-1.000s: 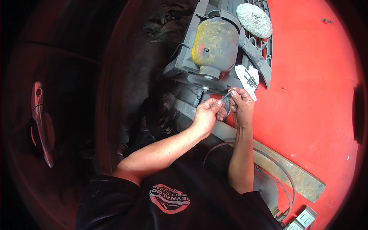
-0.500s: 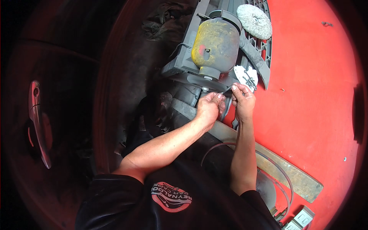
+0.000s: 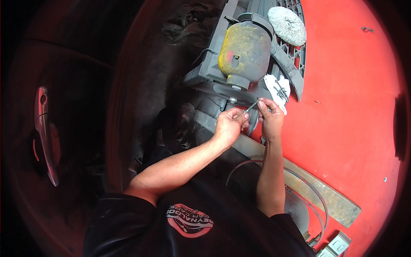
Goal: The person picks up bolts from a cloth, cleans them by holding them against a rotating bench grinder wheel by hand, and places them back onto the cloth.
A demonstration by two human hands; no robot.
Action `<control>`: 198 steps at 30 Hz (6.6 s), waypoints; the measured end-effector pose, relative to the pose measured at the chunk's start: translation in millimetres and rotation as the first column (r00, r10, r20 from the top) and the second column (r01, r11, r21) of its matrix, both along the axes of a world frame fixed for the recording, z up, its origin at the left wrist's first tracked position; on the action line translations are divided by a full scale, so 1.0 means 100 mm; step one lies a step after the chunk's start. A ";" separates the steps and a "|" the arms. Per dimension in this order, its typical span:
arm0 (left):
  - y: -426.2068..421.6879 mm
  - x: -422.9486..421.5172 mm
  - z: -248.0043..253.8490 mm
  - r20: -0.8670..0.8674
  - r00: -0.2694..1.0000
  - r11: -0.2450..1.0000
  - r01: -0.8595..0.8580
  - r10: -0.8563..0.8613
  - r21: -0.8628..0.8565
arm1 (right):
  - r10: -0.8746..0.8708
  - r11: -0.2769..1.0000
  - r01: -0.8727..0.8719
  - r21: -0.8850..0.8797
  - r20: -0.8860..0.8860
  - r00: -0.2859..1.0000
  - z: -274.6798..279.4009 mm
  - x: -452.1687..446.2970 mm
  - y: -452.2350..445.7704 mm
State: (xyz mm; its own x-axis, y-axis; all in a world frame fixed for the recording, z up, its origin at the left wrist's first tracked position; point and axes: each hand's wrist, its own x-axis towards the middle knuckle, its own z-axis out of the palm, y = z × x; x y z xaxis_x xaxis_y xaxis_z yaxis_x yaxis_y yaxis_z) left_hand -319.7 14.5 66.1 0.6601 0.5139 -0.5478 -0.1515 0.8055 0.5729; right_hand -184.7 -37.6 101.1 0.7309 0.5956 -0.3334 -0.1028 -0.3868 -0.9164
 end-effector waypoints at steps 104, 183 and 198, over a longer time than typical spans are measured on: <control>-0.05 -0.04 -0.21 0.519 0.854 0.886 0.210 0.039 -0.413 | -0.029 0.997 0.013 -0.081 -0.204 0.978 0.27 -0.39 0.01; -0.03 0.05 -0.35 0.568 0.815 0.828 0.235 0.118 -0.509 | -0.135 0.980 0.117 -0.159 -0.109 0.985 0.01 -0.37 0.07; 0.05 -0.06 -0.18 0.450 0.891 0.919 0.224 -0.059 -0.324 | 0.055 0.996 -0.058 -0.064 -0.050 0.997 0.25 -0.07 -0.13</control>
State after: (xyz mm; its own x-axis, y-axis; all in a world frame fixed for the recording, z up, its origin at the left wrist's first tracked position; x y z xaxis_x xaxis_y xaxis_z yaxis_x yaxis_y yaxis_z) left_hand -326.2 19.5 48.1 0.9194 0.2204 -0.3257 -0.1807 0.9723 0.1479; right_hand -192.2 -51.1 126.2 0.6789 0.6111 -0.4070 -0.1225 -0.4523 -0.8834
